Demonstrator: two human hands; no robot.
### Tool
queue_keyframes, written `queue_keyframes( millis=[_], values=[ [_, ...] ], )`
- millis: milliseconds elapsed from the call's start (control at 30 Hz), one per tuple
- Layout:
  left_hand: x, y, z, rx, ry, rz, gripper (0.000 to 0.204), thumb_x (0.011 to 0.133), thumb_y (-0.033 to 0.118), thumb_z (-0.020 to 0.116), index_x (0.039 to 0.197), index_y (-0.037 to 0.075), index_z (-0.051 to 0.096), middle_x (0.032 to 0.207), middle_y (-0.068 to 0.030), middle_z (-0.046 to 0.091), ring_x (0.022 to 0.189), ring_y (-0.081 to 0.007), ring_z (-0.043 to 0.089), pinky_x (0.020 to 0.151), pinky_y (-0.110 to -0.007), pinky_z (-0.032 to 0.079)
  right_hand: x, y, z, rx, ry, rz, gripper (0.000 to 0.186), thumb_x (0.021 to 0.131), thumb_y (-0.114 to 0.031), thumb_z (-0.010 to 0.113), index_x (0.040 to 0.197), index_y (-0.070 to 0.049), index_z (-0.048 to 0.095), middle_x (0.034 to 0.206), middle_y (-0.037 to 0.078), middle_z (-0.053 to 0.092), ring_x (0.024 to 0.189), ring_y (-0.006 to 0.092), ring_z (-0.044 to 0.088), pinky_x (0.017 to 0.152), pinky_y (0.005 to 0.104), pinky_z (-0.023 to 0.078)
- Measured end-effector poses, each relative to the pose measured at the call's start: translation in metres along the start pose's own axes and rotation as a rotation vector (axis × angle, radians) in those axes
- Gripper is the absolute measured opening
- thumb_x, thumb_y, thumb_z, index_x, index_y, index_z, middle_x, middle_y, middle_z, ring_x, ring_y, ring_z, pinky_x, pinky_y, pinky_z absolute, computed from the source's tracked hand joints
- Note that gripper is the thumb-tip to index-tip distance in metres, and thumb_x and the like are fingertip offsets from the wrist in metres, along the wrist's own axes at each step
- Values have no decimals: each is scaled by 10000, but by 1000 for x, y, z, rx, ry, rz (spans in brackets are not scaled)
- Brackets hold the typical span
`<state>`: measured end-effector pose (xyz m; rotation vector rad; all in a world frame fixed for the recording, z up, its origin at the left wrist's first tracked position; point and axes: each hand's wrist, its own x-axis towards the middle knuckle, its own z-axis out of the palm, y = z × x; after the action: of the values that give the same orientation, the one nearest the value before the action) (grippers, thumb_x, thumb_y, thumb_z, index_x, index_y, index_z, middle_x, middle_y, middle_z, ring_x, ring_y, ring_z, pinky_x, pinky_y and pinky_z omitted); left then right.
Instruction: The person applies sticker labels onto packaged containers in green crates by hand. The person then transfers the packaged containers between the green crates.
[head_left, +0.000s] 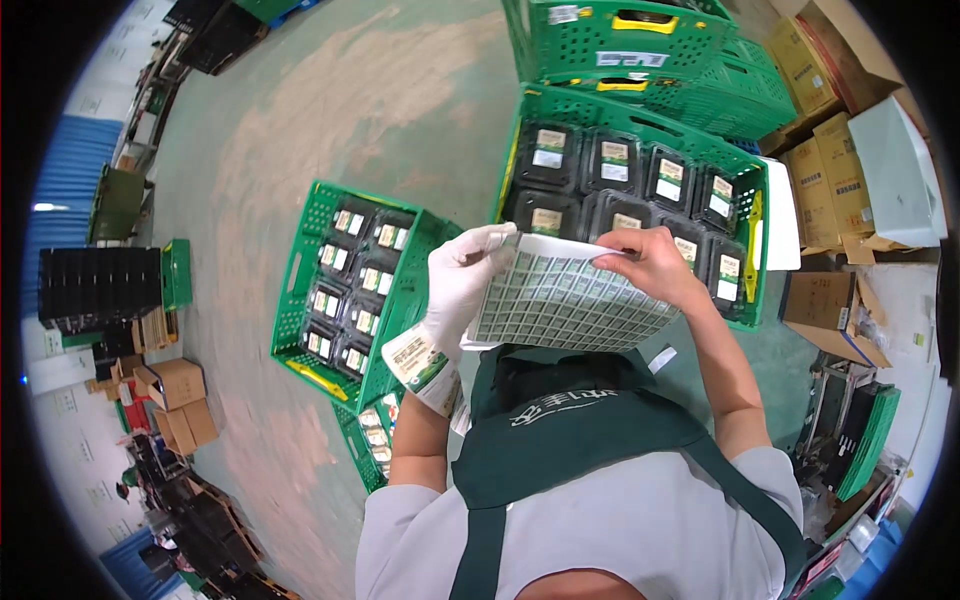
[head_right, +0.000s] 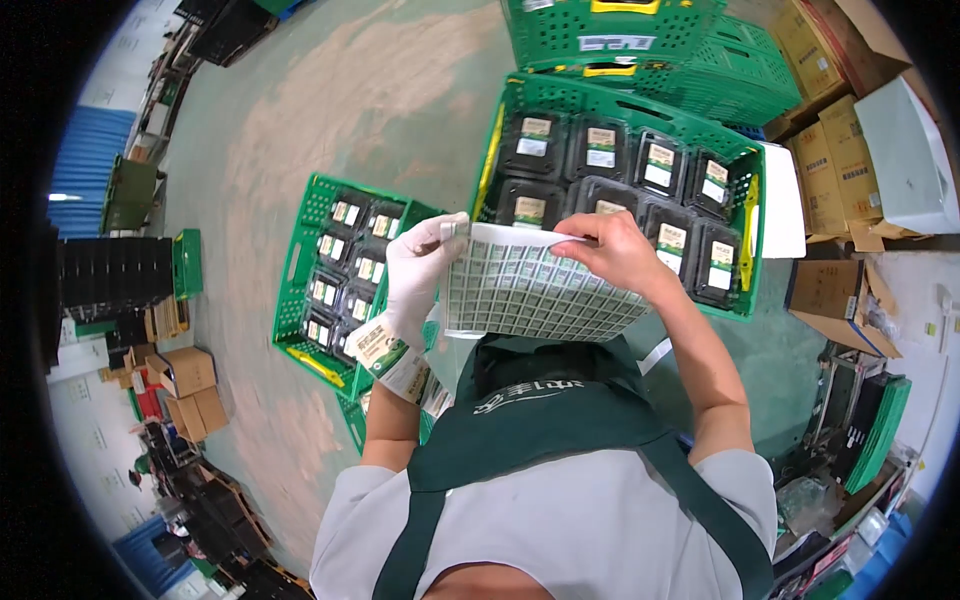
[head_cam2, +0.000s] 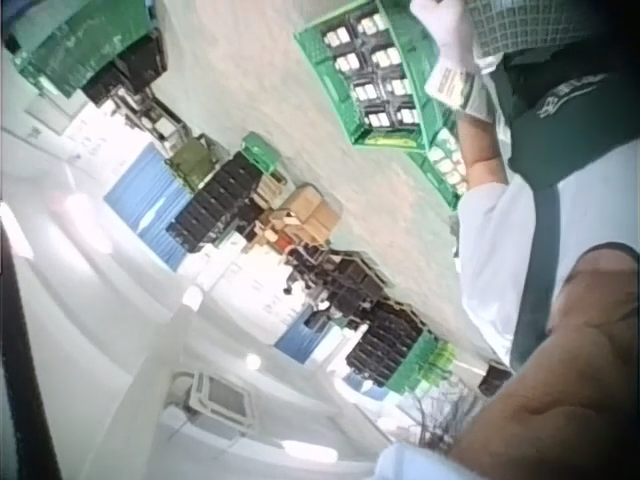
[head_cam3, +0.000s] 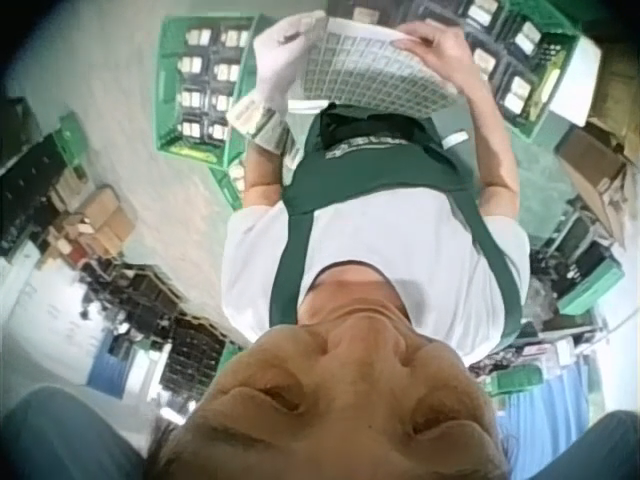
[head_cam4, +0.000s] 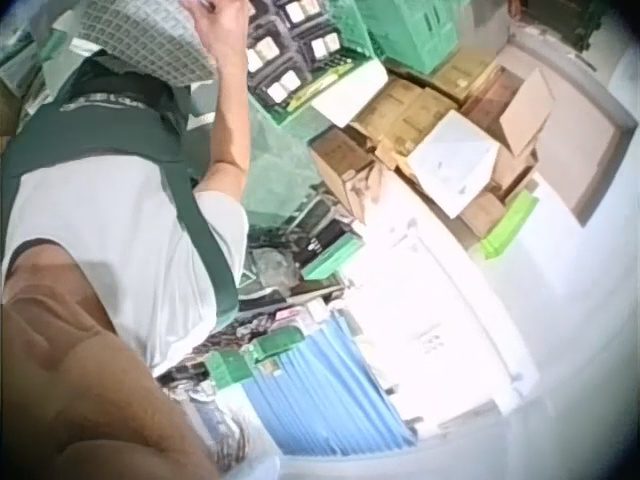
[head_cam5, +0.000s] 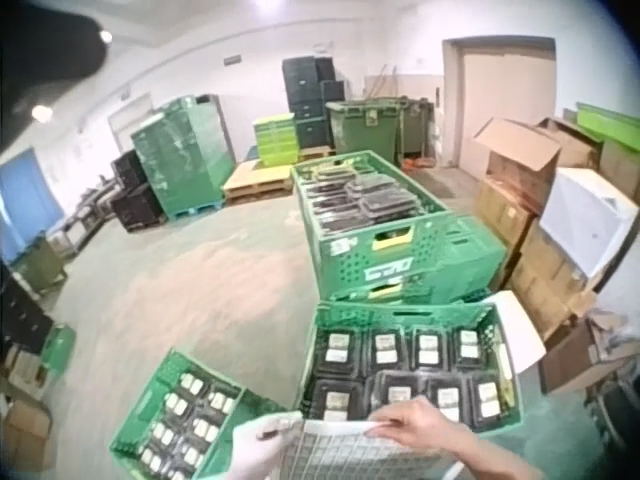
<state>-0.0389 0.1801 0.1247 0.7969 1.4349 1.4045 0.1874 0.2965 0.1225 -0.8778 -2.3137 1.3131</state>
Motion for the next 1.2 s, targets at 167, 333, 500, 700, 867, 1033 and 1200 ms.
queue_keyframes(
  millis=[167, 333, 500, 700, 867, 1033, 1200],
  values=[
    [51, -18, 77, 27, 85, -59, 177, 795, 33, 647, 963, -21, 659, 780, -7, 643, 686, -50, 547, 626, -187, 444, 21, 39, -55, -108, 91, -79, 334, 722, -243, 735, 981, -52, 646, 842, 91, 637, 779, 197, 597, 707, 306, 481],
    [75, -18, 108, 72, 53, -49, 149, 794, 50, 662, 924, -22, 663, 760, -4, 639, 664, -43, 543, 609, -184, 440, 64, 39, -59, -121, 224, -442, 210, 695, -154, 721, 875, -76, 644, 869, 38, 645, 800, 228, 576, 682, 332, 495],
    [89, -22, 103, 301, 199, 11, 158, 751, 118, 716, 738, -24, 647, 602, 16, 572, 562, -21, 466, 507, -194, 392, 86, 48, -54, -248, 336, -559, 128, 666, -88, 709, 767, -70, 632, 894, 20, 645, 795, 207, 574, 640, 293, 508],
    [82, -21, 58, 334, 311, -216, 150, 743, 106, 676, 684, -22, 627, 584, 14, 534, 554, -48, 447, 514, -218, 374, 158, 135, -27, 330, 338, 224, 135, 726, -151, 716, 815, -52, 692, 786, 56, 669, 663, 140, 589, 619, 263, 471],
    [56, -48, -9, 164, 455, -244, 102, 768, 61, 628, 719, -28, 637, 643, 26, 548, 593, -48, 465, 548, -199, 372, 236, 236, 31, 488, 311, 716, 183, 711, -223, 730, 825, -81, 708, 765, 83, 676, 652, 160, 621, 616, 319, 484],
    [30, -54, -37, 82, 516, -219, 137, 816, 72, 567, 813, -43, 642, 692, 9, 579, 602, -58, 481, 570, -199, 387, 275, 266, 64, 126, 428, 712, 173, 708, -246, 694, 845, -144, 717, 855, 103, 672, 774, 268, 642, 696, 365, 505],
    [28, -53, -38, -77, 570, -288, 269, 885, 193, 495, 871, -40, 628, 761, -27, 618, 649, -82, 534, 608, -222, 423, 277, 264, 60, -552, 290, 591, 302, 719, -208, 639, 999, -114, 576, 869, 145, 648, 803, 352, 627, 681, 460, 510]
  ],
)
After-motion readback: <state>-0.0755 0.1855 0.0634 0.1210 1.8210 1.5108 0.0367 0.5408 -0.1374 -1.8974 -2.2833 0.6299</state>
